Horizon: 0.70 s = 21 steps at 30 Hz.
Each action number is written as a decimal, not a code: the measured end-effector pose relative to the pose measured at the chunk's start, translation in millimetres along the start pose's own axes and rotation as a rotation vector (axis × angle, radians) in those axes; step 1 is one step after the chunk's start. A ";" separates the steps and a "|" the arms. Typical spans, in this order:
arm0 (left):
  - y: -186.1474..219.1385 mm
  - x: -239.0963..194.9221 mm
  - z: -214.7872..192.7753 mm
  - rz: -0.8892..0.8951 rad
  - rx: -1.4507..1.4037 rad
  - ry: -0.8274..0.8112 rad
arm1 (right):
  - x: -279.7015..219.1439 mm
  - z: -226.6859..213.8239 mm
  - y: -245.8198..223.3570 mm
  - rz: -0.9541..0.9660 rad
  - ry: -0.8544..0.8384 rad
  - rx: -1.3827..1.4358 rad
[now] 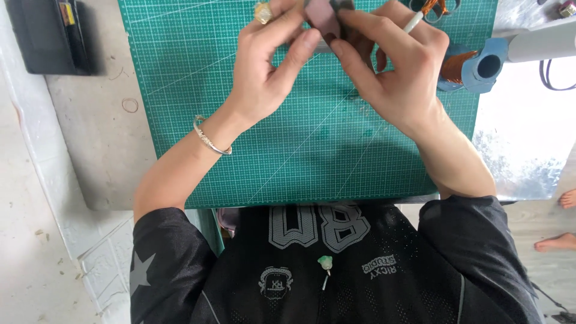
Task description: Sanding a small metal motor armature using a piece of sandpaper on a cutting mat.
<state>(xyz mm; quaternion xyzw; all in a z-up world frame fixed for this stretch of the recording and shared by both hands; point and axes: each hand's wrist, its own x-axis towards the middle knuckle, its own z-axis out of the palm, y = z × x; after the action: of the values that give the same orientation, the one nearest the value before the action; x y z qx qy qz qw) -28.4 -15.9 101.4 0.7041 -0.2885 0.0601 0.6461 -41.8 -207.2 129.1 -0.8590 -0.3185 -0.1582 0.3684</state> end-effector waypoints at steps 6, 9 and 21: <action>3.8 8.3 0.4 0.031 0.158 0.049 | 7.2 -11.6 -0.2 0.058 -0.018 0.181; 17.8 20.7 5.6 0.058 0.242 0.059 | 17.3 -22.8 -12.8 0.134 -0.036 0.429; 37.3 43.8 20.8 0.027 0.131 -0.009 | 4.3 -37.0 9.8 0.221 0.016 0.798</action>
<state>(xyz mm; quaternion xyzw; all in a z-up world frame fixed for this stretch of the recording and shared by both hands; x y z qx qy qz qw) -16.2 -49.9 150.7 0.7412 -0.2965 0.0843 0.5964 -33.4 -237.6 151.2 -0.6766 -0.2577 0.0117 0.6897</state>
